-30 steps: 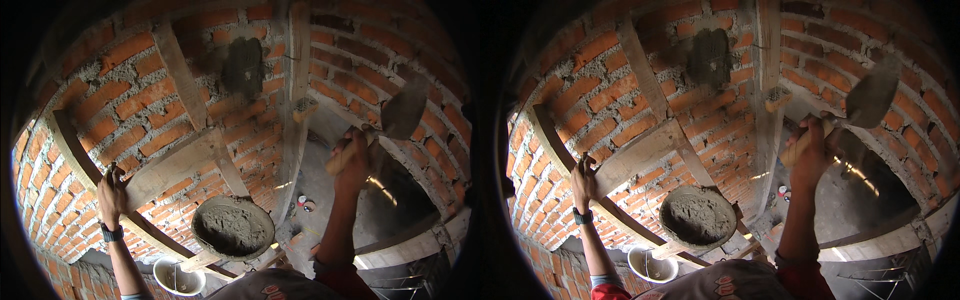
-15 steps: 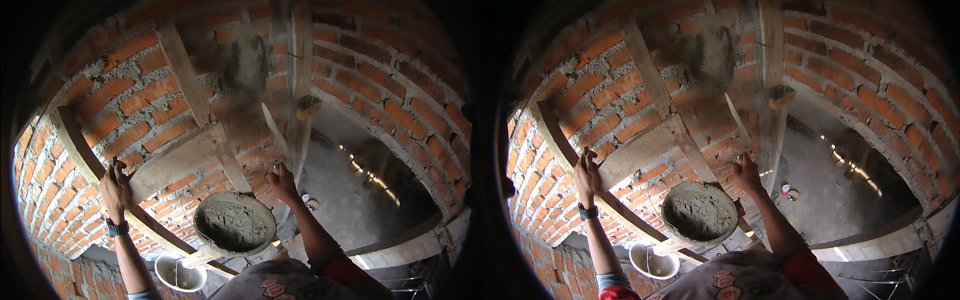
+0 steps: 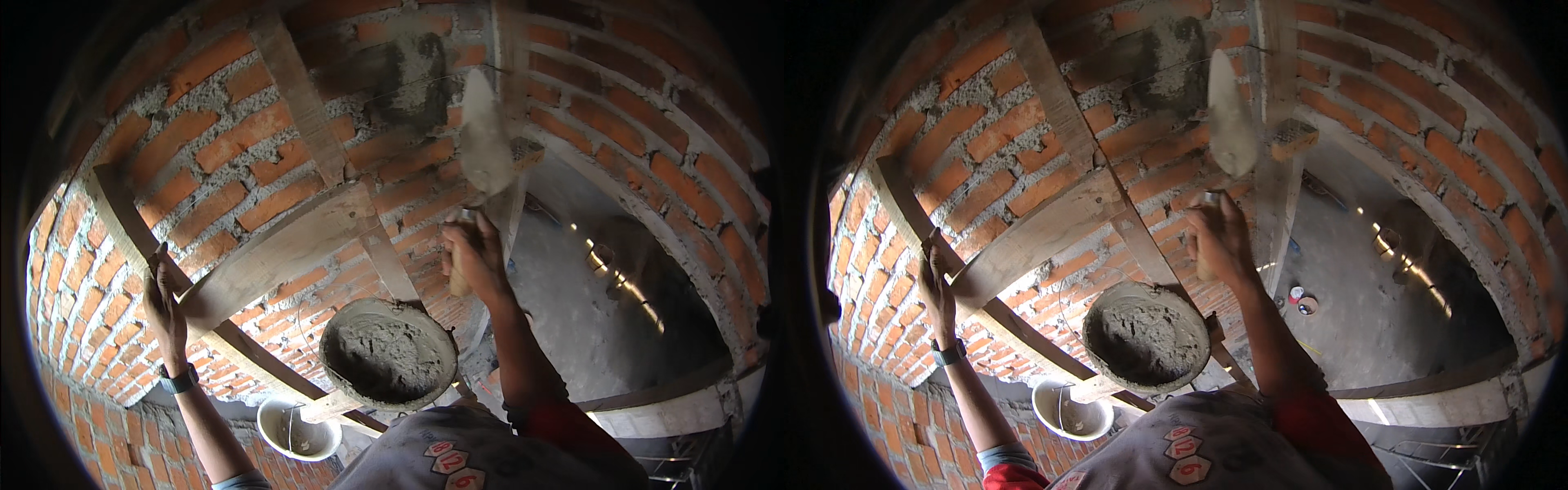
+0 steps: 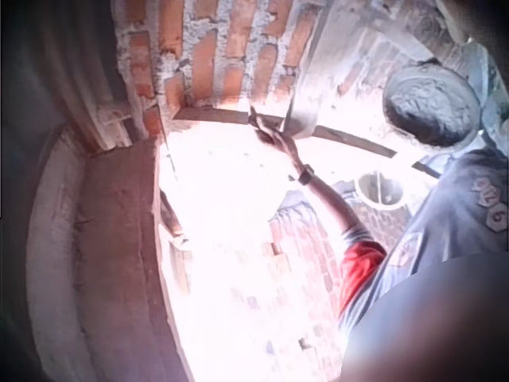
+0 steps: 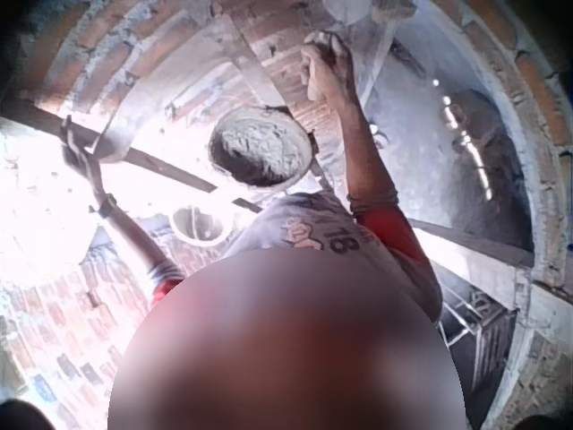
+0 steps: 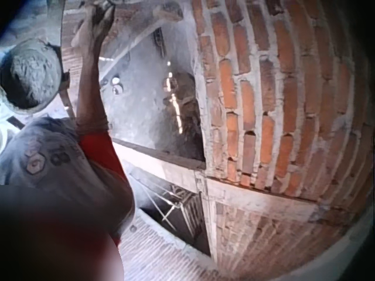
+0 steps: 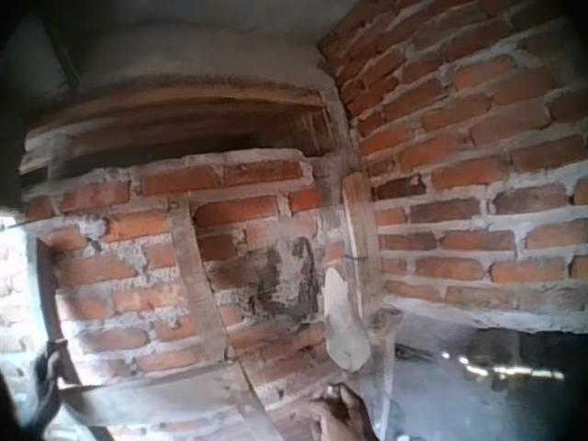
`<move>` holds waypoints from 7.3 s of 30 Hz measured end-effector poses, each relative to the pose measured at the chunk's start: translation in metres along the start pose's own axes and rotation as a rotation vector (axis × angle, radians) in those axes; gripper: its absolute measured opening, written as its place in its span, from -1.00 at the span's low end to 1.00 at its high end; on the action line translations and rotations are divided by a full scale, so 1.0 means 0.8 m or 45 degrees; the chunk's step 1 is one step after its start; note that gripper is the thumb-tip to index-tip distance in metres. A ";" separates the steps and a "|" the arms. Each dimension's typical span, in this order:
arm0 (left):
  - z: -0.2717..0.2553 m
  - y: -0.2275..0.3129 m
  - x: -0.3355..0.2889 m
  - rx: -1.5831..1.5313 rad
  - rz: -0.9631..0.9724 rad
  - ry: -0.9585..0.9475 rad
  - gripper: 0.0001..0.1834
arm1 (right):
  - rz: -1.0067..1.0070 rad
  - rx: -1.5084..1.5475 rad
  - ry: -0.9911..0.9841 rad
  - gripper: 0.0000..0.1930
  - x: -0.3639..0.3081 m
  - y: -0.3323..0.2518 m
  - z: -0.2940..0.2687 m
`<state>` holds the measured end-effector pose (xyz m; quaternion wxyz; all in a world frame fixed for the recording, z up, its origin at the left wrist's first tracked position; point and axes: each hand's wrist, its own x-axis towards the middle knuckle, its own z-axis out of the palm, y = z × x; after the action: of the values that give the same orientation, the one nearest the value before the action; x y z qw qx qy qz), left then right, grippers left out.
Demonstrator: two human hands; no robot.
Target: The person scoops wet cement from a bucket with a trowel and applies it to a brick wall, smoothing the surface. The person repeats this process multiple times, working on different sections of the wall.
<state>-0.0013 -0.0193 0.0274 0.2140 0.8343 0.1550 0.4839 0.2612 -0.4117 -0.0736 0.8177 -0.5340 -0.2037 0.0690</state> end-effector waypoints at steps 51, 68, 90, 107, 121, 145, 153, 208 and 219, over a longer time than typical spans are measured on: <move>0.106 0.080 -0.201 -0.880 -0.853 -0.312 -0.65 | 0.114 -2.044 -0.979 -0.79 -0.132 -0.080 -0.028; 0.032 -0.006 -0.217 -0.469 -0.591 0.249 -0.77 | -0.251 -2.689 -1.637 -0.82 -0.086 -0.069 0.112; -0.028 -0.085 -0.120 0.312 -0.364 0.665 -0.54 | 0.496 -2.321 -1.815 -0.71 -0.040 -0.060 0.085; -0.017 -0.057 -0.145 -0.007 -0.616 0.875 -0.59 | -0.298 -2.327 -1.371 -0.72 -0.083 -0.076 0.088; -0.009 -0.078 -0.126 -0.144 -0.555 0.648 -0.31 | -0.086 -2.468 -1.994 -0.85 -0.081 -0.071 0.113; 0.014 -0.066 -0.126 -0.392 -0.522 0.761 -0.43 | 0.525 -1.919 -1.468 -0.54 -0.085 -0.010 0.039; 0.011 -0.066 -0.130 -0.324 -0.483 0.708 -0.40 | 0.927 -1.574 -1.399 -0.66 -0.065 -0.055 -0.013; 0.152 0.041 0.165 0.724 0.696 -0.170 -0.91 | -0.697 -1.064 0.179 -0.69 0.161 0.160 -0.002; 0.147 0.038 0.167 0.714 0.640 -0.195 -0.85 | -0.152 0.019 0.011 -0.80 0.165 0.129 0.024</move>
<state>0.1673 -0.0079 0.0903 -0.1370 0.9062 0.0554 0.3963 0.3837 -0.3086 -0.1257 0.8252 -0.5151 -0.2311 0.0195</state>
